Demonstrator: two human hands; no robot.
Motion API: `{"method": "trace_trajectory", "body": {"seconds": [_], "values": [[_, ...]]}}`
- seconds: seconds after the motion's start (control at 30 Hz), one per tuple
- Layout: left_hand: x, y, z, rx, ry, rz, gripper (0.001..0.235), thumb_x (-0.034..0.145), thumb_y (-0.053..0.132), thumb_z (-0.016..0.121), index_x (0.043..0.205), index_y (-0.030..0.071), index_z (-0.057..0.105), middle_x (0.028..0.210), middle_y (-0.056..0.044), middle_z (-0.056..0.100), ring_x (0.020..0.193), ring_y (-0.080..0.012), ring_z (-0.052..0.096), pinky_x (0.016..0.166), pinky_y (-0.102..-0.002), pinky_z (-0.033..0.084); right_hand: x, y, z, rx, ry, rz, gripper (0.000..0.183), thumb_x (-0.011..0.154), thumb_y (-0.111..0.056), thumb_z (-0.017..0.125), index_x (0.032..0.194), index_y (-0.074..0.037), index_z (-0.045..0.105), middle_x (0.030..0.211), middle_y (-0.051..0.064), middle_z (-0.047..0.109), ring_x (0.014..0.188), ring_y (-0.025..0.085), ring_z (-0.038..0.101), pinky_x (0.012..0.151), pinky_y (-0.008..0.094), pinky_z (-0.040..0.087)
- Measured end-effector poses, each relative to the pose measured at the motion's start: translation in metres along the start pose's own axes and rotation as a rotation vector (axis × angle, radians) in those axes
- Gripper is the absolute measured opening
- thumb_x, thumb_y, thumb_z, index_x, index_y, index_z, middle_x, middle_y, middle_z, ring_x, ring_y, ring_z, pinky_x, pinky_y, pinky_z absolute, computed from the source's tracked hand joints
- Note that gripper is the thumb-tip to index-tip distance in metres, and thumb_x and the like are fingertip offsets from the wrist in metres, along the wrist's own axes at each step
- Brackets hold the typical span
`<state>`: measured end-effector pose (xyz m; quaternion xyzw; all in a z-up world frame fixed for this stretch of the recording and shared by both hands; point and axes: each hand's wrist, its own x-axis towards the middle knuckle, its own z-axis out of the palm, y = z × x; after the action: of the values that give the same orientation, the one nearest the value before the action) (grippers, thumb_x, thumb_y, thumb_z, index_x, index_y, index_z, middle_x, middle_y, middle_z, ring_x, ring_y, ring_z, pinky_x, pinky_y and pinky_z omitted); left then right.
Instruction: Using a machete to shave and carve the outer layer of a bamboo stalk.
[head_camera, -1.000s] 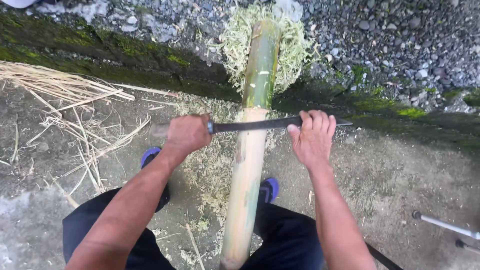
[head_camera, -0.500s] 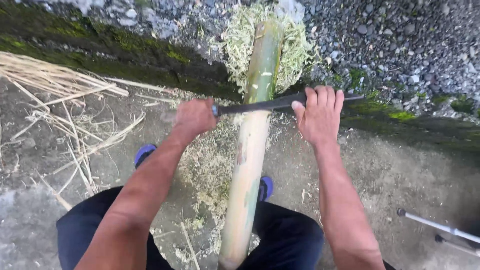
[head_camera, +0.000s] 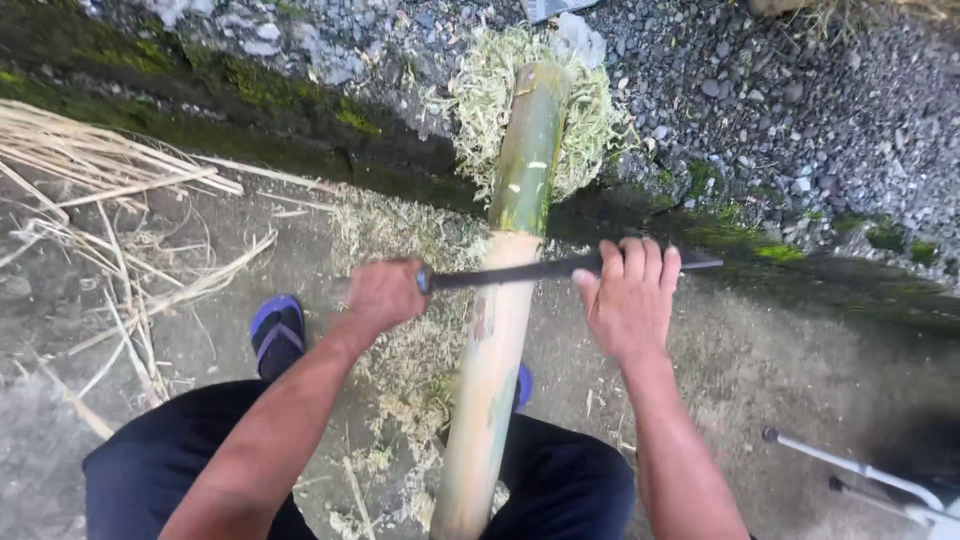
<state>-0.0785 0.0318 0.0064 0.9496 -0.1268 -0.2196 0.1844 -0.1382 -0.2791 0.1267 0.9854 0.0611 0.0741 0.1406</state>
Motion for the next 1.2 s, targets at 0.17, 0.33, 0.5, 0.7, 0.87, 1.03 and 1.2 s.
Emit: {"method": "trace_trajectory", "body": {"seconds": [0.17, 0.33, 0.5, 0.7, 0.87, 1.03, 1.2], "values": [[0.028, 0.01, -0.013, 0.019, 0.171, 0.084, 0.026, 0.088, 0.031, 0.061, 0.109, 0.016, 0.069, 0.065, -0.004, 0.067, 0.055, -0.0208, 0.068, 0.051, -0.04, 0.053, 0.041, 0.011, -0.022, 0.062, 0.06, -0.001, 0.059, 0.107, -0.051, 0.044, 0.137, -0.003, 0.06, 0.136, 0.02, 0.055, 0.138, 0.038, 0.043, 0.122, 0.058, 0.018], [0.017, 0.009, -0.003, -0.038, -0.172, -0.029, 0.027, 0.099, 0.035, 0.052, 0.117, 0.02, 0.065, 0.062, -0.001, 0.062, 0.05, -0.0141, 0.06, 0.045, -0.039, 0.049, 0.023, -0.002, -0.023, -0.12, 0.018, -0.041, 0.061, 0.105, -0.055, 0.042, 0.135, -0.005, 0.061, 0.132, 0.018, 0.057, 0.135, 0.036, 0.044, 0.12, 0.057, 0.02], [0.037, 0.003, -0.005, -0.224, -0.06, -0.047, 0.019, 0.095, 0.032, 0.06, 0.108, 0.022, 0.068, 0.064, 0.001, 0.053, 0.046, -0.01, 0.039, 0.039, -0.033, 0.039, 0.053, -0.003, -0.034, -0.068, 0.036, -0.036, 0.064, 0.11, -0.056, 0.033, 0.138, -0.004, 0.06, 0.138, 0.019, 0.055, 0.14, 0.036, 0.042, 0.124, 0.056, 0.017], [0.016, -0.003, 0.04, -0.221, -0.12, -0.04, 0.016, 0.09, 0.03, 0.062, 0.104, 0.026, 0.067, 0.069, 0.001, 0.054, 0.045, -0.0077, 0.043, 0.036, -0.033, 0.042, 0.037, -0.029, -0.048, -0.217, -0.086, -0.051, 0.065, 0.104, -0.057, 0.036, 0.136, -0.006, 0.059, 0.133, 0.016, 0.055, 0.137, 0.034, 0.041, 0.121, 0.054, 0.015], [0.017, -0.002, 0.037, -0.236, -0.075, -0.005, 0.015, 0.094, 0.028, 0.061, 0.104, 0.02, 0.069, 0.067, -0.001, 0.061, 0.048, -0.0097, 0.046, 0.043, -0.032, 0.04, 0.034, -0.036, -0.064, -0.23, -0.108, -0.036, 0.065, 0.106, -0.057, 0.036, 0.138, -0.006, 0.059, 0.136, 0.016, 0.054, 0.138, 0.034, 0.041, 0.122, 0.054, 0.015], [0.037, -0.003, 0.043, -0.331, -0.091, 0.043, 0.02, 0.085, 0.028, 0.069, 0.104, 0.023, 0.07, 0.068, 0.0, 0.062, 0.048, -0.0092, 0.049, 0.042, -0.031, 0.043, 0.049, -0.035, -0.058, -0.241, -0.083, -0.038, 0.068, 0.099, -0.06, 0.039, 0.134, -0.006, 0.061, 0.132, 0.015, 0.057, 0.135, 0.035, 0.041, 0.118, 0.054, 0.016], [0.052, 0.001, 0.022, -0.369, -0.106, -0.069, 0.023, 0.092, 0.028, 0.067, 0.111, 0.016, 0.064, 0.068, 0.0, 0.058, 0.046, -0.0095, 0.043, 0.037, -0.032, 0.041, 0.074, -0.017, -0.057, -0.305, -0.016, -0.07, 0.063, 0.105, -0.058, 0.041, 0.133, -0.007, 0.062, 0.136, 0.015, 0.058, 0.138, 0.032, 0.041, 0.121, 0.053, 0.016]]}}
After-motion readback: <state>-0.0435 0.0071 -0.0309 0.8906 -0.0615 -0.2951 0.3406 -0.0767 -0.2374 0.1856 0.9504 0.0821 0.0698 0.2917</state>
